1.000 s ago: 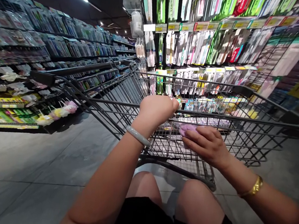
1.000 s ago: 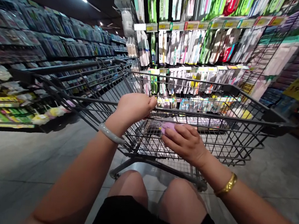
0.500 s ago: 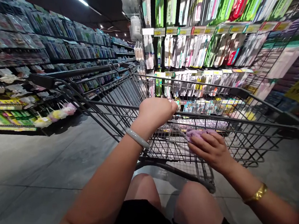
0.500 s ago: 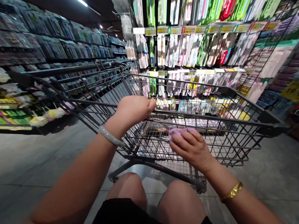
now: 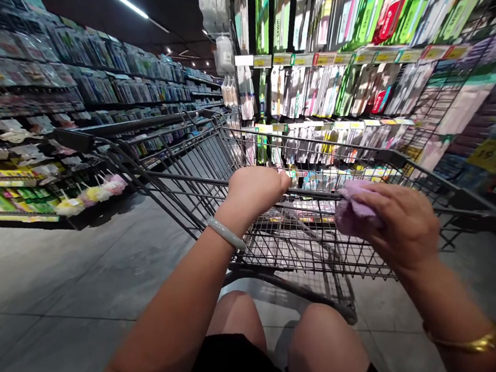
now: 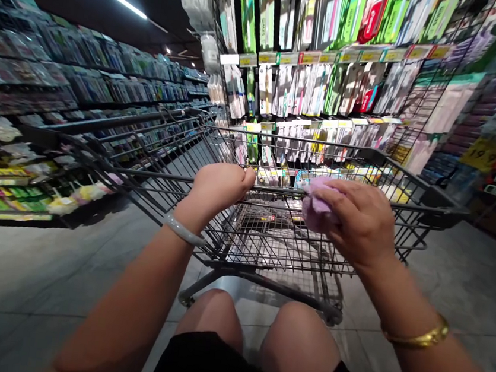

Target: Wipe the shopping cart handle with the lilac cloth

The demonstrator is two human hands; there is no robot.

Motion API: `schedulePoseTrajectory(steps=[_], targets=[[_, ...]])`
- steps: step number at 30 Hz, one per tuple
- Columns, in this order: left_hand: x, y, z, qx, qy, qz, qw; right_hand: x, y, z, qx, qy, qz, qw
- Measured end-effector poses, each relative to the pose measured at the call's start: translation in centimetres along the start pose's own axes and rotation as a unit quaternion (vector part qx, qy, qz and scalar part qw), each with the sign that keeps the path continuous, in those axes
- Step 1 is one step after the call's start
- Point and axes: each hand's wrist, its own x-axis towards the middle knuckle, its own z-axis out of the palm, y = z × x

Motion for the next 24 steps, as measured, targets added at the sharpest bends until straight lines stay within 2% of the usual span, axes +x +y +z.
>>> schedulePoseTrajectory(steps=[2,5,6,8,11,15,19,24], targets=[[-0.1,0.0,-0.1,0.000,-0.002,0.003,1.000,-0.3,1.0,-0.9,-0.012,-0.021,0.069,0.997],[-0.2,0.0,-0.3,0.000,-0.009,0.013,1.000,-0.1,1.4,-1.5,-0.058,0.020,0.218,0.974],[-0.2,0.0,-0.3,-0.003,-0.011,0.014,1.000,0.1,1.0,-1.4,-0.070,0.031,0.240,0.968],[-0.2,-0.1,-0.3,-0.009,-0.014,0.014,1.000,0.6,0.1,-0.7,-0.068,0.036,0.223,0.972],[-0.1,-0.4,-0.2,-0.019,-0.014,0.003,1.000,0.9,-0.5,0.2,-0.014,0.029,0.127,0.991],[-0.5,-1.2,-0.1,-0.020,-0.023,0.010,0.999,-0.2,1.8,0.1,0.030,0.045,0.024,0.998],[-1.5,-2.1,-0.1,-0.018,-0.023,0.014,0.999,-1.8,3.6,-0.7,0.023,0.088,0.026,0.996],[-3.0,-2.8,-0.6,-0.016,-0.007,-0.004,1.000,-1.8,1.8,-1.1,0.016,0.110,0.022,0.994]])
